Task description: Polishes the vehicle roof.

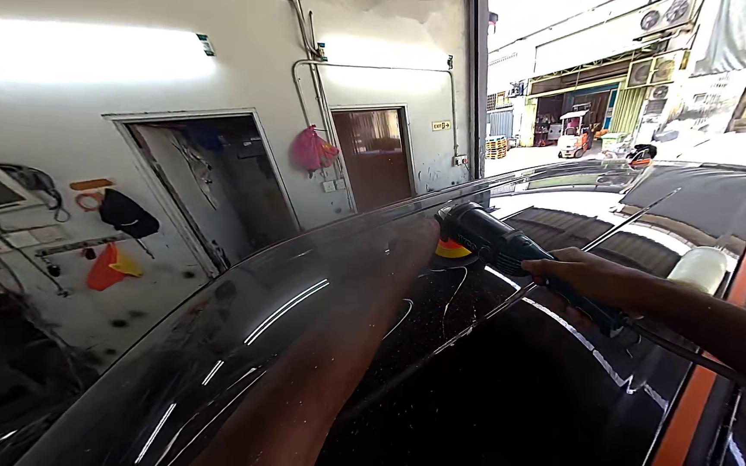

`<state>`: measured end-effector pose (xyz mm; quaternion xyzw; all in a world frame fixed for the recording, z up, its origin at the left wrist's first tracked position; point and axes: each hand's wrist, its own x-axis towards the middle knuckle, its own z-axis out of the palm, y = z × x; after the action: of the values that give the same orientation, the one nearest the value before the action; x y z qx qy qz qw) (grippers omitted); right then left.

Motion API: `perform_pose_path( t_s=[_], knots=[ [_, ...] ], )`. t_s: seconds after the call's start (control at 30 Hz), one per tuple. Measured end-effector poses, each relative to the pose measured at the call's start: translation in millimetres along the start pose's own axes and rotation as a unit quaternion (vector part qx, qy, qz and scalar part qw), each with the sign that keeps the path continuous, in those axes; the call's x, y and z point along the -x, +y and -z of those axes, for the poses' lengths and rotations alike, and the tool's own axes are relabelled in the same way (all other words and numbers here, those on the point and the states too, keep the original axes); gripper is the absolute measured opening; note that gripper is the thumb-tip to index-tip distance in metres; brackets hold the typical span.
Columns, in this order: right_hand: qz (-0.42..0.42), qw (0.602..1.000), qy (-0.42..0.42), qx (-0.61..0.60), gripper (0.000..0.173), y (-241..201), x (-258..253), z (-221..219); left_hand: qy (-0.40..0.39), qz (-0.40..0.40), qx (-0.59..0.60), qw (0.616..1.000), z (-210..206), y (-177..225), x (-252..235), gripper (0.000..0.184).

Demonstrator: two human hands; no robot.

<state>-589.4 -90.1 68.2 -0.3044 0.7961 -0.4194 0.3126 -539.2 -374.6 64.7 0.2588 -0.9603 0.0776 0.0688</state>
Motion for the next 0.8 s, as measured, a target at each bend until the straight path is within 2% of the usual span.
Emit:
perform_pose_path(
  t_s=[0.1, 0.27, 0.4, 0.63, 0.73, 0.8],
  knots=[
    [-0.001, 1.0, 0.001, 0.003, 0.051, -5, 0, -8, -0.001, 0.003, -0.002, 1.0, 1, -10, 6, 0.029],
    [0.009, 1.0, -0.027, 0.013, 0.05, -15, -2, -23, -0.07, 0.015, -0.036, 0.997, 22, -21, 29, 0.03],
    [0.01, 0.999, -0.044, 0.015, 0.049, -23, -2, -35, -0.025, 0.013, -0.001, 1.0, -1, -53, 30, 0.027],
    [0.023, 0.996, -0.075, 0.03, 0.049, -39, 1, -61, -0.024, 0.004, -0.001, 1.0, -4, -92, 58, 0.024],
    [0.032, 0.994, -0.092, 0.041, 0.048, -46, 0, -73, -0.033, 0.032, 0.01, 0.999, -4, -109, 71, 0.031],
    [0.033, 0.993, -0.1, 0.046, 0.048, -52, 2, -82, -0.038, 0.031, 0.004, 0.999, -4, -119, 81, 0.029]
  ],
)
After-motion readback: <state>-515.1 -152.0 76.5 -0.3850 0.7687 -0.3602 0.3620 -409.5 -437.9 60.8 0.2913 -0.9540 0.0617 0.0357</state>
